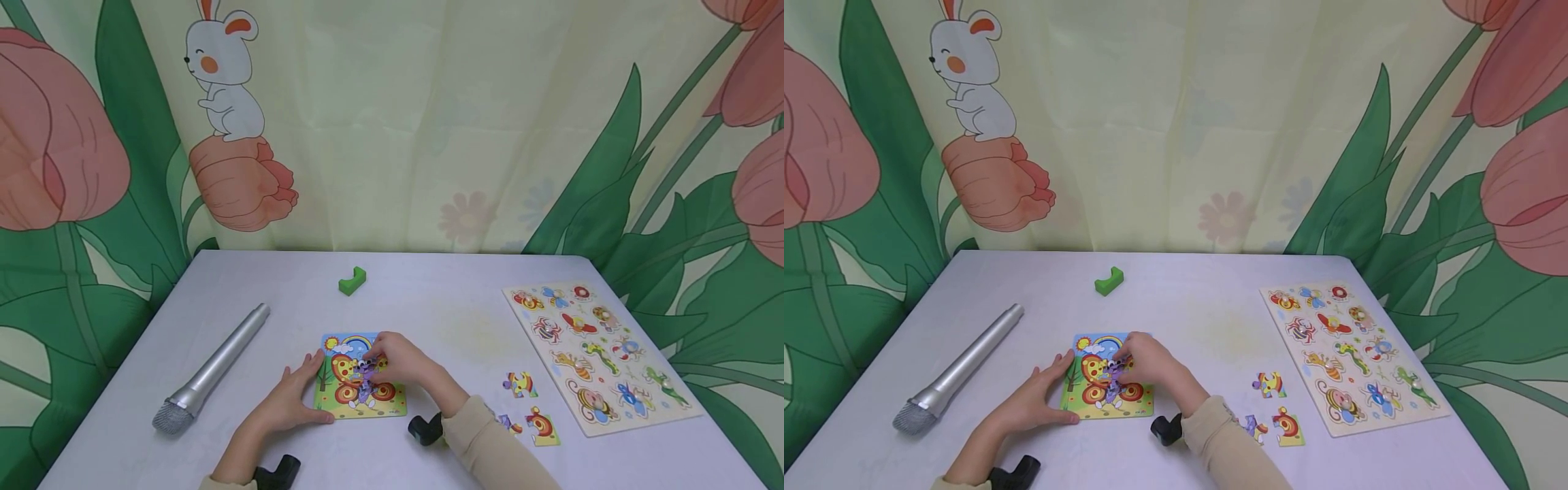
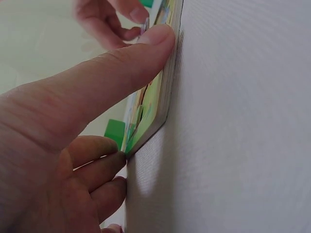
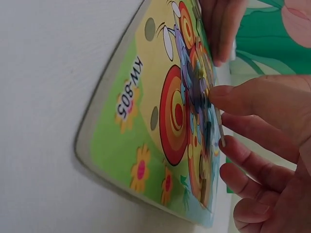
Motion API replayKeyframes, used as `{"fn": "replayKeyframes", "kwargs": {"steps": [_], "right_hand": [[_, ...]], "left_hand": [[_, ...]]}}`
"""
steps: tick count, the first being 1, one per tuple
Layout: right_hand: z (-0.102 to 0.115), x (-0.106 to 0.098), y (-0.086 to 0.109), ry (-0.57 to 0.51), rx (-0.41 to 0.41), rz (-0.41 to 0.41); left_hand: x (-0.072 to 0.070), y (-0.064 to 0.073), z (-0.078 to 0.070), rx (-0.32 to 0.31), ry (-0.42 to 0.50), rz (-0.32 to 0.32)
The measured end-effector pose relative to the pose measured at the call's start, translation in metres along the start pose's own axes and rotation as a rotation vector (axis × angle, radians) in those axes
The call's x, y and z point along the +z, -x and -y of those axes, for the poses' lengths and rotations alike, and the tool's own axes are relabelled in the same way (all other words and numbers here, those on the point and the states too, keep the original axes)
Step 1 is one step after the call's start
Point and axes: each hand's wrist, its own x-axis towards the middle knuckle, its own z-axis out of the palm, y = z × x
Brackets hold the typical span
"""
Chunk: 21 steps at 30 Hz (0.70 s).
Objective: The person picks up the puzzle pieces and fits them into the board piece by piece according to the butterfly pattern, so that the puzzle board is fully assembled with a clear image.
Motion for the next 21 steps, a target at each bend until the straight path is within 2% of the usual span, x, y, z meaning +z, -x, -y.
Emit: {"fn": "replayKeyframes", "kwargs": {"steps": [8,12,21], "right_hand": [[0.008,0.001,-0.004,0.054,-0.003,0.021],[0.011,0.003,-0.007,0.096,0.023,0.026],[0.015,0.008,-0.009,0.139,0.051,0.006]], "left_hand": [[0.000,0.000,0.001,0.003,0.000,-0.002],[0.000,0.001,0.000,-0.002,0.008,0.002],[-0.001,0.001,-0.001,0.002,0.011,0.003]]}}
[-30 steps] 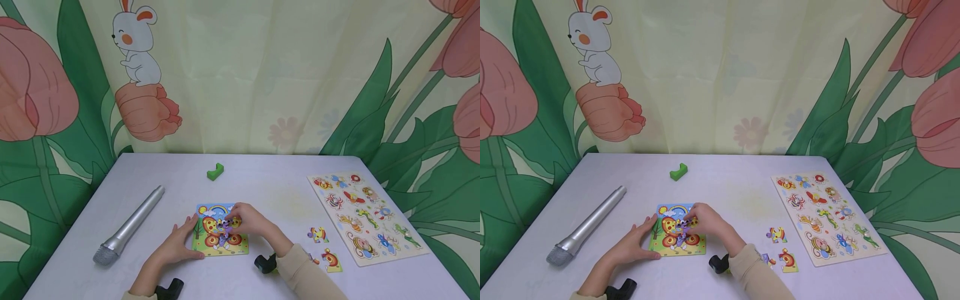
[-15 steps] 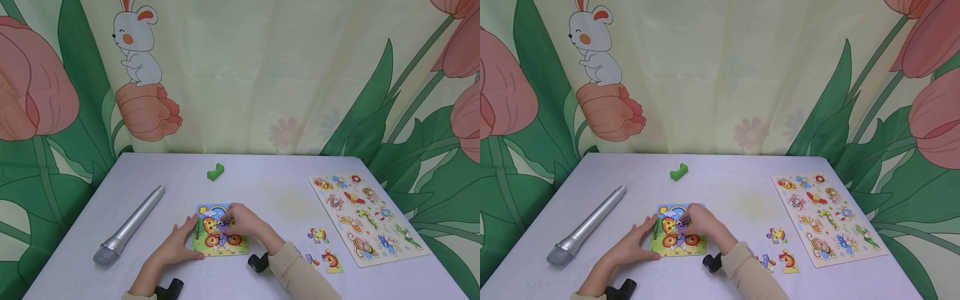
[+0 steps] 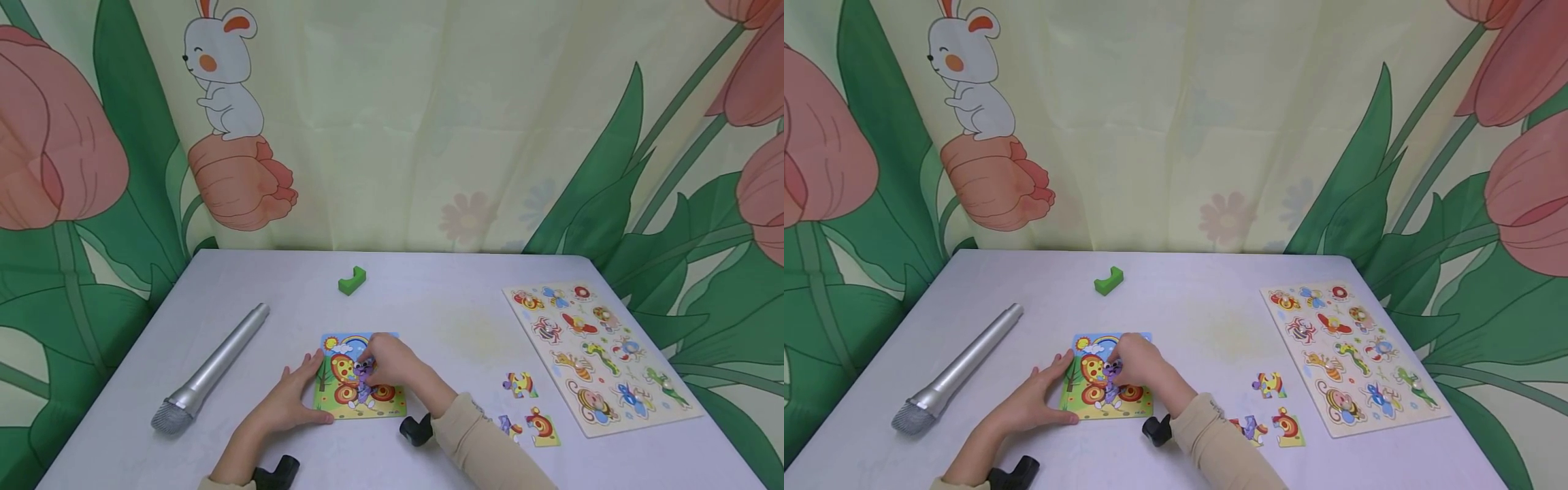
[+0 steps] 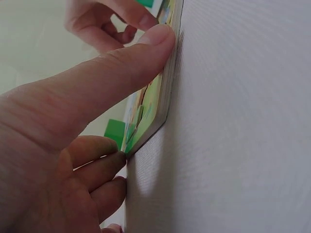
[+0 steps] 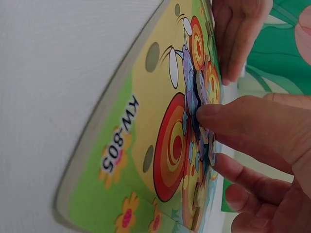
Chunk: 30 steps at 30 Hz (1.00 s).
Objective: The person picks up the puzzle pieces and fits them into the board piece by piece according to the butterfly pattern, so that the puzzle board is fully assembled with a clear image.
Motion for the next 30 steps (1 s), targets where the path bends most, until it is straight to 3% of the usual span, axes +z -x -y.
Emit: {"fn": "replayKeyframes", "kwargs": {"steps": [12,22,30], "right_hand": [[0.003,0.002,0.002,0.060,-0.016,-0.012],[-0.009,-0.004,0.007,-0.125,-0.047,0.012],[-0.021,-0.006,0.016,-0.252,-0.098,-0.028]], "left_hand": [[0.001,0.000,0.002,-0.003,-0.005,-0.001],[0.001,-0.001,0.002,0.002,-0.004,-0.004],[0.001,0.000,0.000,-0.008,-0.006,-0.007]]}}
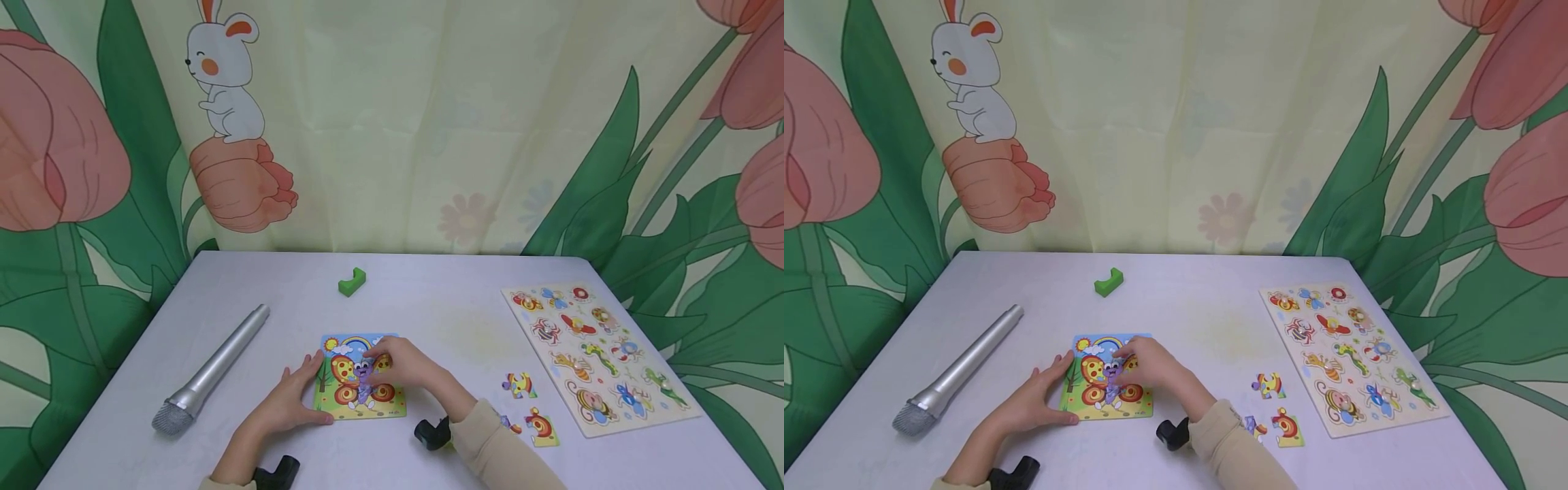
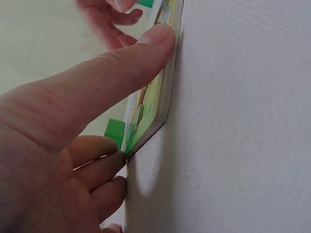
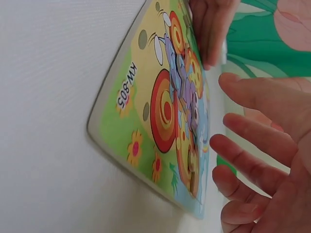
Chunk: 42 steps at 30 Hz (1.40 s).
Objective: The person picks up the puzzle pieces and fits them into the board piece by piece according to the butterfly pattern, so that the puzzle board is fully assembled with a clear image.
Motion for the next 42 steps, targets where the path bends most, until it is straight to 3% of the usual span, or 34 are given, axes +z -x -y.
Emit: {"fn": "replayKeyframes", "kwargs": {"steps": [10,20,42], "right_hand": [[-0.009,-0.010,0.021,-0.038,0.010,-0.066],[-0.023,-0.022,0.049,-0.059,0.044,-0.122],[-0.072,-0.064,0.118,-0.010,0.091,-0.339]], "left_hand": [[-0.002,0.003,0.000,0.037,0.013,-0.004],[0.000,0.001,0.001,0.022,0.011,-0.005],[0.000,0.001,0.001,0.014,0.003,-0.011]]}}
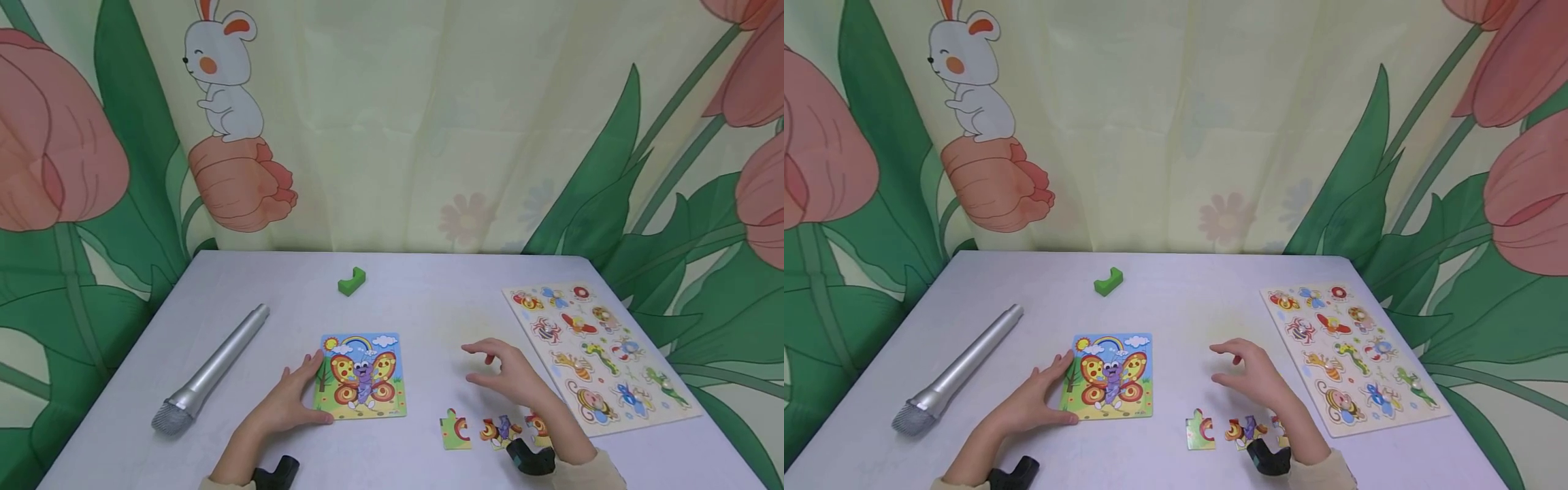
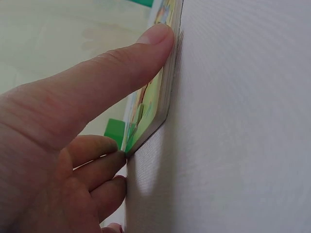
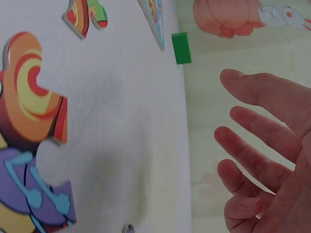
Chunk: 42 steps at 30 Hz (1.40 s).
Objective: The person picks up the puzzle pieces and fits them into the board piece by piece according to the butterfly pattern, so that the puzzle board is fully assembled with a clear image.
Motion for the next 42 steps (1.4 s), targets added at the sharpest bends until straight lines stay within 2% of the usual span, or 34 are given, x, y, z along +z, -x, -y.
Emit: {"fn": "replayKeyframes", "kwargs": {"steps": [6,14,26,33,42], "right_hand": [[-0.010,-0.013,0.009,0.019,0.062,-0.039],[-0.021,-0.030,0.019,0.036,0.088,-0.064],[-0.044,-0.041,0.033,0.113,0.228,0.001],[-0.054,-0.042,0.040,0.151,0.248,0.015],[-0.062,-0.042,0.042,0.194,0.297,0.082]], "left_hand": [[0.001,0.000,0.002,-0.008,-0.010,0.001],[0.000,0.000,0.001,0.007,-0.005,-0.005],[0.000,-0.001,0.002,0.009,-0.001,-0.007],[0.000,-0.001,0.002,0.004,0.009,0.005],[0.000,0.000,0.001,0.001,0.004,-0.002]]}}
